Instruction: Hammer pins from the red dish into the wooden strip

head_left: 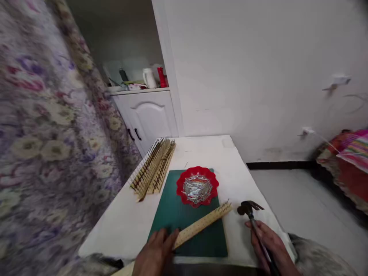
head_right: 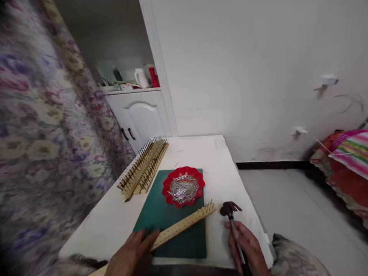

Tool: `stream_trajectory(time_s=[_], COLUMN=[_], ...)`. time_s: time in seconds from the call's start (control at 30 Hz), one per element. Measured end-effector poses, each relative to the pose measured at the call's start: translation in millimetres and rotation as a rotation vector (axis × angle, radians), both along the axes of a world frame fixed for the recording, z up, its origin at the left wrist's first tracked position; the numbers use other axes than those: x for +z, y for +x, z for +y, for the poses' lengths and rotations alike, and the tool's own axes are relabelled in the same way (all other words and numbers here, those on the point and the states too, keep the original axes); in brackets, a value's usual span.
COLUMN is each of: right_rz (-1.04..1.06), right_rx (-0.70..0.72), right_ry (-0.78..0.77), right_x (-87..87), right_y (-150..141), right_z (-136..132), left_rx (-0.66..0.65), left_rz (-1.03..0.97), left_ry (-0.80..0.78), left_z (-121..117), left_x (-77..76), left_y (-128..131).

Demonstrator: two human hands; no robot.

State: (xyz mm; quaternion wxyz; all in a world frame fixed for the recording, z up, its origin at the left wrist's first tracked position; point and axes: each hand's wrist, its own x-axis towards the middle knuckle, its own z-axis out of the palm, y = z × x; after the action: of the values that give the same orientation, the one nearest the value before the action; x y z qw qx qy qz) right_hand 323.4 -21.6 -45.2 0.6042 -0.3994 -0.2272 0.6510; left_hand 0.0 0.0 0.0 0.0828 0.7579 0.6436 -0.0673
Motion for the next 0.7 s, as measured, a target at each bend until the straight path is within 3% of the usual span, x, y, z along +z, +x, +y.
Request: stream_trajectory(time_s=[0.27, 0.47, 0.7], right_rz=[-0.074, -0.022, -0.05], right_rx=[0.027, 0.009, 0.04], right_ry=[0.1, 0.072, 0.099], right_x=[-5.3, -3.3, -4.2], right_y=[1, 0, 4], right_z=[-1, 2, 2], left_rx=[-0.057, -0.083, -0.112], left_rz=[-0.105, -0.107, -0.134], left_ry=[0.008, 0.005, 0.012], left_z=[19, 28, 29], left_x=[11.8, 20.1, 11.2], left_y=[-3, 0, -5])
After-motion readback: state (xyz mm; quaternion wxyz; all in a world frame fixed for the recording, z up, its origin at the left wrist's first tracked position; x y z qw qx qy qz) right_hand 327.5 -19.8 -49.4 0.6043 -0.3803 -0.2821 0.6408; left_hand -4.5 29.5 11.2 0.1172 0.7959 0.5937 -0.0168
